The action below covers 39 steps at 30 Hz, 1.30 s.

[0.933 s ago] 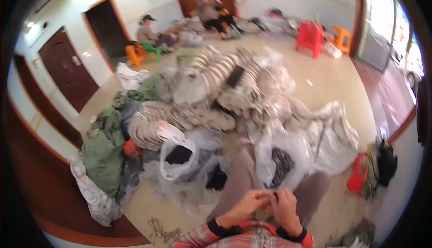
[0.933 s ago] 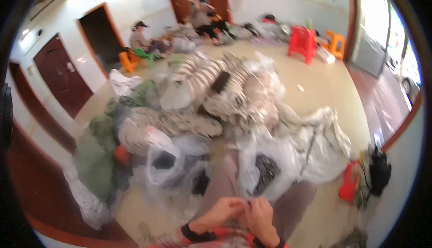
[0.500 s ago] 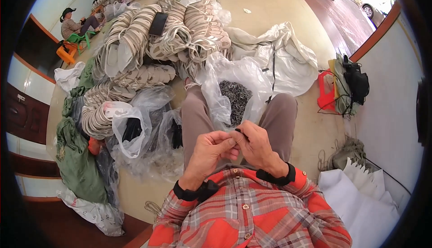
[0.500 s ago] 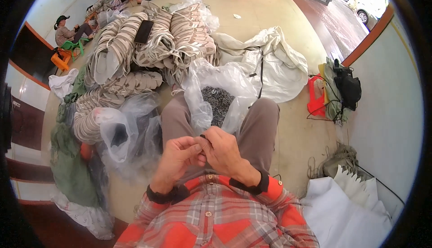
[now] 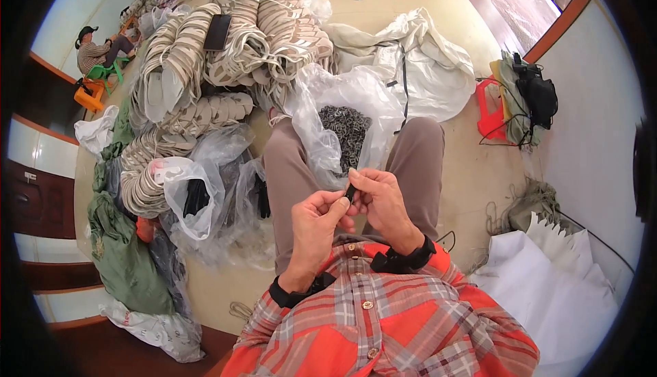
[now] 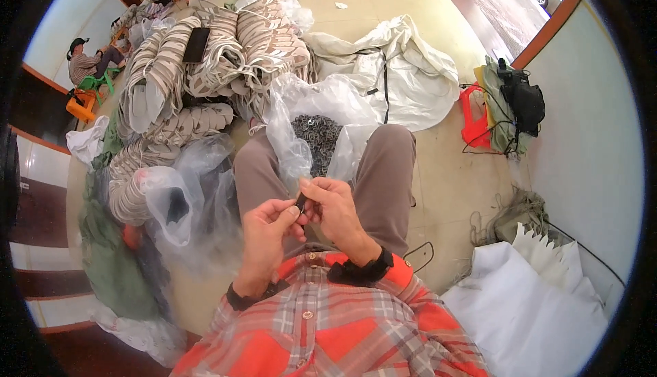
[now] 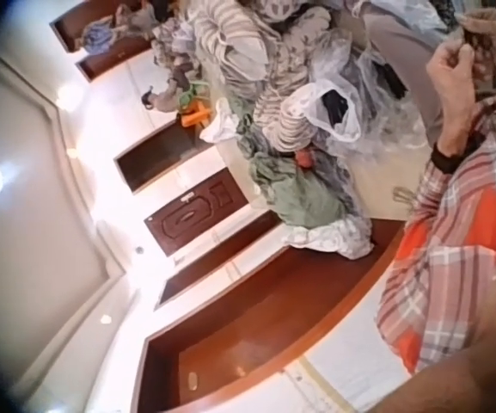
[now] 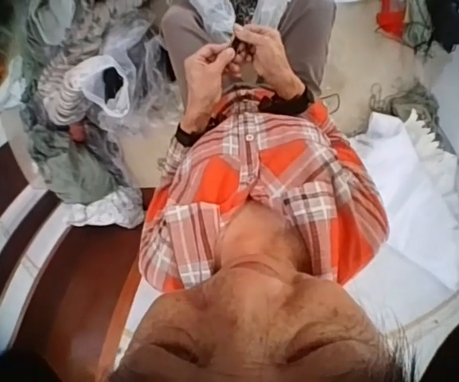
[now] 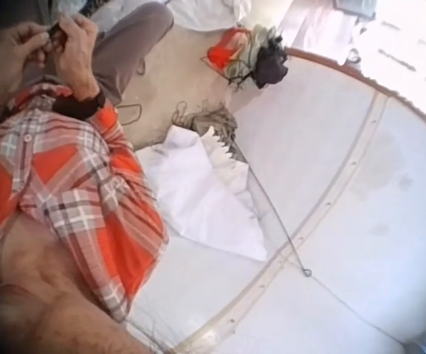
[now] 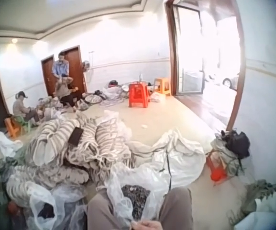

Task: Assembling black plastic buckles or fasteners onto shoe components while sitting in a factory setting.

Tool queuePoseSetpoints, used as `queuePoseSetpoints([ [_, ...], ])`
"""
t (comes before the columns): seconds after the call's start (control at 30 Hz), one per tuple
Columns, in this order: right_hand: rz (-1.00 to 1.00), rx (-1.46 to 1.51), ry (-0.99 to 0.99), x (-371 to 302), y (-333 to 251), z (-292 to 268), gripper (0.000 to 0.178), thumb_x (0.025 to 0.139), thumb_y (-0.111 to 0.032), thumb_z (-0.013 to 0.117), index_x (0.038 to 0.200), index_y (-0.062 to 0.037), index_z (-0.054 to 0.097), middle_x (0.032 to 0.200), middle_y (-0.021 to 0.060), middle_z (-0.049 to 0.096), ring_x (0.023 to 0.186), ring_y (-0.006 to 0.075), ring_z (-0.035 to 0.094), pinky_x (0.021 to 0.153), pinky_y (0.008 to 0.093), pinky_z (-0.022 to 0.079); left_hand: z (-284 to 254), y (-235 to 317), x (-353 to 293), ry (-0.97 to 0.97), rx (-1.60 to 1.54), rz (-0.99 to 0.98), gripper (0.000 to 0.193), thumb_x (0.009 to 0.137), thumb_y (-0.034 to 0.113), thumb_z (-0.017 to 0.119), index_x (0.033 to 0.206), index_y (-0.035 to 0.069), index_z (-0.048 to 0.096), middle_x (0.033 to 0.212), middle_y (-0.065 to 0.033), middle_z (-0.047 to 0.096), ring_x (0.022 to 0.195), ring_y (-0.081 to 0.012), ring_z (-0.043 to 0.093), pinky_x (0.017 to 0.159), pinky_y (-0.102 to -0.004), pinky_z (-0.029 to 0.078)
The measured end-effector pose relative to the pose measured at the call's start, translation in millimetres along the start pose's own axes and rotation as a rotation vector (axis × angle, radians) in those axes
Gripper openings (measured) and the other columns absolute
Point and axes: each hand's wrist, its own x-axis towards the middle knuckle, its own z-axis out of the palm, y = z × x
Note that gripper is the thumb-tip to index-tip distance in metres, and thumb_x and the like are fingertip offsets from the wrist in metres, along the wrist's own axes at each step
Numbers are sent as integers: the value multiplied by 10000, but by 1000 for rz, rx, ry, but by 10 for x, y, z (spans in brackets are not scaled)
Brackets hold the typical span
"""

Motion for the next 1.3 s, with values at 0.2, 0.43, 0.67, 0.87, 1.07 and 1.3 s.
queuePoseSetpoints([
  [0.2, 56, 58, -62, 46, 6, -108, 232, 833, -222, 624, 683, -51, 582, 560, 11, 533, 455, 69, 478, 413, 189, 335, -15, -27, 11, 3, 32, -12, 144, 824, 10, 568, 938, -76, 583, 776, -127, 630, 586, -132, 581, 528, -244, 490],
  [0.43, 43, 91, -105, 96, 27, -161, 192, 833, -179, 626, 701, -43, 602, 600, 24, 576, 462, 70, 489, 411, 179, 335, -37, -33, 28, 10, 76, -30, 132, 804, -19, 576, 925, -69, 592, 788, -122, 634, 655, -150, 607, 552, -242, 488],
  [0.67, 10, 31, -154, 61, -4, -144, 179, 834, -168, 628, 710, -38, 620, 624, 16, 588, 513, 52, 507, 442, 166, 351, -52, -16, 7, 22, 136, -6, 112, 824, 11, 581, 916, -48, 605, 746, -95, 645, 572, -91, 571, 531, -192, 454],
  [0.87, -163, -192, -109, -37, 9, -67, 176, 833, -154, 628, 715, -25, 616, 620, 13, 578, 514, 72, 503, 463, 196, 372, -23, -15, -21, 59, 183, -11, 95, 816, -7, 569, 893, -53, 602, 751, -95, 628, 606, -114, 567, 533, -223, 454],
  [1.07, -1049, -1049, -181, -129, 10, 4, 77, 712, -33, 653, 730, 16, 596, 637, 76, 543, 527, 174, 508, 473, 281, 416, -54, -85, -60, 76, 200, 58, 70, 829, 15, 585, 882, -20, 615, 707, -50, 626, 552, -51, 529, 498, -182, 427],
  [1.3, -1363, -1100, -210, -263, 70, 40, 240, 614, -9, 661, 841, 38, 601, 715, 90, 560, 580, 224, 538, 493, 305, 447, 17, -227, -236, 253, 421, 438, 138, 830, -2, 593, 965, -28, 613, 740, -21, 617, 632, -42, 536, 561, -186, 443],
])
